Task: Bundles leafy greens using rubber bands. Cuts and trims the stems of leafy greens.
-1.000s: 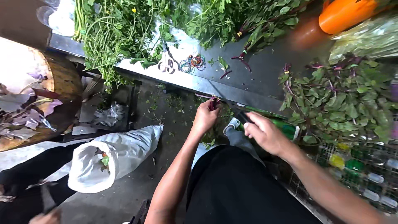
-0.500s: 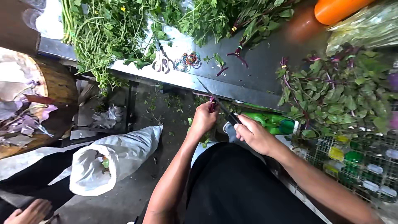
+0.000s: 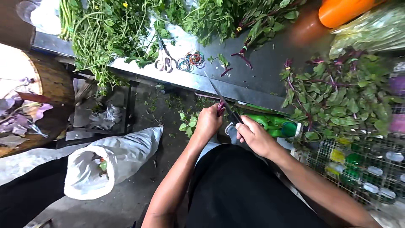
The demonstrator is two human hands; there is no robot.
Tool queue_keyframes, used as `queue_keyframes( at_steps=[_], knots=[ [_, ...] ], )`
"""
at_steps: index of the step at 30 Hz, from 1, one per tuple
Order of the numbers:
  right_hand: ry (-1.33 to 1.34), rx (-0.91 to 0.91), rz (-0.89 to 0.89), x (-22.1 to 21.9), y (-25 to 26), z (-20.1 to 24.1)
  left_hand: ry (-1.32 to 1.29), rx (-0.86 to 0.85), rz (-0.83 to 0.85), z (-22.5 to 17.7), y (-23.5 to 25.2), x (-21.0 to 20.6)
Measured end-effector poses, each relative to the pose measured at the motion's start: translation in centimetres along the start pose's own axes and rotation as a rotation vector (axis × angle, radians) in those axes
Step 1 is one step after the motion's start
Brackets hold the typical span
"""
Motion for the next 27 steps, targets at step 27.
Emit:
queue_keyframes(
  at_steps=[27],
  knots=[
    [-0.104, 0.177, -0.528, 9.5, 7.0, -1.4, -0.747, -0.032, 0.184, 0.3, -2.0, -0.6]
  ],
)
Point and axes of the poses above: each hand's wrist, its own y-axis towards the middle knuckle, its own x-axis out of the back of the hand, z = x × y, the point moved 9 cm from there along y, towards the middle knuckle, and after that the axes turned 13 degrees about -x, right-handed, at the moved point
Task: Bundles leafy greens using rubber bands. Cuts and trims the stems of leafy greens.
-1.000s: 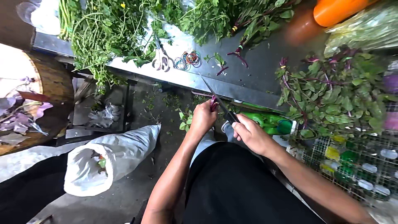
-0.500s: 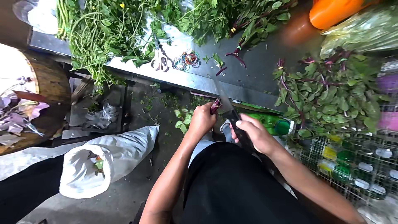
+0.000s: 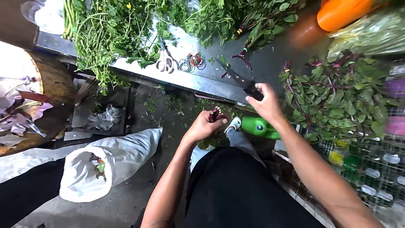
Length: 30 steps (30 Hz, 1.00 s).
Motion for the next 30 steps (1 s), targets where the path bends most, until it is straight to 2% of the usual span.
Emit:
queue_keyframes(
  at_steps=[3, 6, 15, 18, 21, 23, 26, 28, 30],
  knots=[
    [-0.183, 0.088, -0.057, 0.9, 4.4, -2.8, 0.06, 0.04, -0.05, 0.3, -0.2, 0.4],
    [-0.324, 0.17, -0.019, 1.2, 7.7, -5.0, 0.117, 0.083, -0.121, 0.5, -0.4, 0.9],
    [-0.333, 0.213, 0.071, 1.0, 9.9, -7.5, 0.177, 0.158, -0.185, 0.9, -1.0, 1.3],
    [-0.227, 0.167, 0.05, 2.1, 7.2, -4.4, 0.158, 0.135, -0.205, 0.7, -0.5, 1.1],
    [0.143, 0.139, 0.054, 2.5, 2.1, 0.3, 0.139, 0.12, -0.214, 0.5, 0.1, 0.6],
    [0.423, 0.165, 0.155, 0.8, -0.8, 3.1, 0.131, 0.112, -0.219, 0.4, 0.6, 0.3],
    [0.696, 0.209, 0.226, -2.6, -3.9, 5.8, 0.143, 0.113, -0.278, 0.3, 1.3, 0.0],
    [0.756, 0.172, 0.242, -4.7, -5.3, 6.5, 0.226, 0.107, -0.346, 0.1, 1.6, 0.3],
    [0.639, 0.164, 0.244, -5.6, -6.3, 6.8, 0.386, 0.092, -0.372, -0.2, 1.7, 0.8]
  ],
)
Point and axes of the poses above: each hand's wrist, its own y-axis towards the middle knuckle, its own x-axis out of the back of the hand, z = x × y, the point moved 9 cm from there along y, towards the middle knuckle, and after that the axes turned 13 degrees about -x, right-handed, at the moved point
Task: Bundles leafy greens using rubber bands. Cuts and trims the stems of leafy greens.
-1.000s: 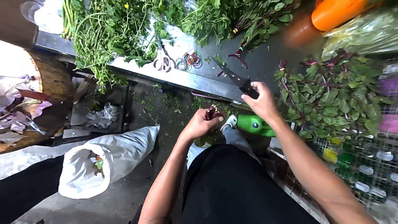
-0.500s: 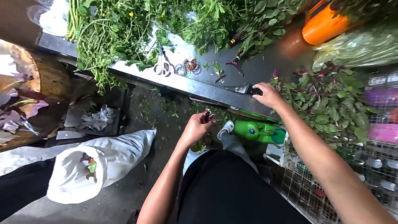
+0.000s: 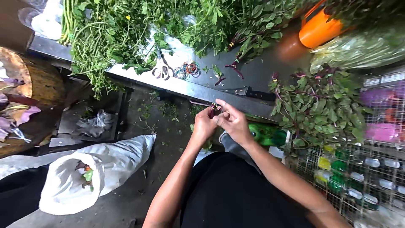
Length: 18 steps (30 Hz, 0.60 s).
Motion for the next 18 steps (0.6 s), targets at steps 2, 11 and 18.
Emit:
queue_keyframes(
  at_steps=[2, 11, 18],
  knots=[
    [-0.211, 0.017, 0.068, -0.3, -0.3, 0.5, 0.152, -0.08, 0.055, 0.0, 0.1, -0.1],
    [-0.691, -0.125, 0.388, -1.2, 1.2, 1.0, 0.003, -0.089, 0.319, -0.9, -1.9, -2.0],
    [-0.668, -0.462, 0.556, 0.7, -0.7, -1.9, -0.05, 0.079, 0.086, 2.0, -0.5, 1.5]
  ],
)
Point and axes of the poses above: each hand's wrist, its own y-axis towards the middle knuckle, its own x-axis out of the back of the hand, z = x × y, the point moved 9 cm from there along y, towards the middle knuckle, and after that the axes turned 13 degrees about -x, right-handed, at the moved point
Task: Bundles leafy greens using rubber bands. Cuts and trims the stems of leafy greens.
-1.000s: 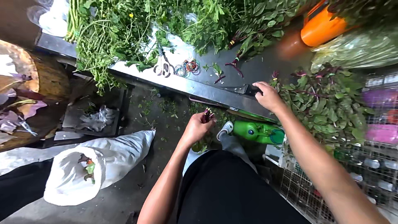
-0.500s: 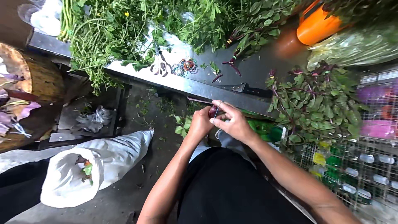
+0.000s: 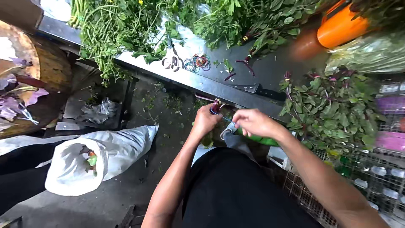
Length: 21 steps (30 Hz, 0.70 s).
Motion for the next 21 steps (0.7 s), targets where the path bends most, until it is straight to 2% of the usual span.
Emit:
queue_keyframes(
  at_steps=[1, 2, 3, 4, 5, 6, 7, 8, 9, 10, 12, 16, 19, 21],
  knots=[
    [-0.078, 0.032, 0.143, -1.8, -0.9, 0.5, 0.013, 0.021, -0.002, 0.5, 0.2, 0.2],
    [-0.121, 0.152, 0.264, -3.7, -2.4, 1.9, 0.021, 0.045, 0.01, 1.0, 0.4, 0.1],
    [-0.123, 0.355, 0.33, -5.1, -4.3, 4.1, 0.014, 0.069, 0.024, 1.5, 0.5, -0.2],
    [-0.066, 0.597, 0.32, -5.5, -6.3, 6.6, -0.009, 0.094, 0.035, 2.0, 0.4, -0.7],
    [0.046, 0.797, 0.234, -4.9, -7.7, 8.6, -0.05, 0.114, 0.03, 2.3, 0.1, -1.2],
    [0.188, 0.927, 0.065, -3.4, -8.2, 9.8, -0.104, 0.122, 0.014, 2.1, -0.4, -1.5],
    [0.326, 0.979, -0.158, -1.6, -7.7, 9.9, -0.148, 0.095, -0.019, 1.5, -0.6, -1.5],
    [0.413, 0.974, -0.367, 0.0, -6.4, 9.3, -0.177, 0.057, -0.058, 0.8, -0.6, -1.4],
    [0.448, 0.903, -0.501, 1.0, -4.4, 8.0, -0.155, 0.033, -0.117, 0.2, -0.1, -1.2],
    [0.473, 0.778, -0.522, 1.3, -1.9, 6.3, -0.134, -0.005, -0.131, -0.4, 0.3, -1.2],
    [0.57, 0.512, -0.42, 0.8, 2.0, 2.9, -0.085, -0.089, -0.021, -0.9, 1.1, -1.6],
    [0.617, 0.184, -0.185, 1.2, 3.3, -0.7, 0.05, -0.267, 0.299, -0.8, 0.5, -3.4],
    [0.577, -0.015, -0.055, 1.5, 4.7, -2.5, 0.291, -0.568, 0.367, -2.6, -1.4, -5.3],
    [0.654, -0.041, 0.055, 0.5, 6.1, -3.7, 0.303, -0.665, 0.394, -4.2, -2.7, -6.8]
  ],
)
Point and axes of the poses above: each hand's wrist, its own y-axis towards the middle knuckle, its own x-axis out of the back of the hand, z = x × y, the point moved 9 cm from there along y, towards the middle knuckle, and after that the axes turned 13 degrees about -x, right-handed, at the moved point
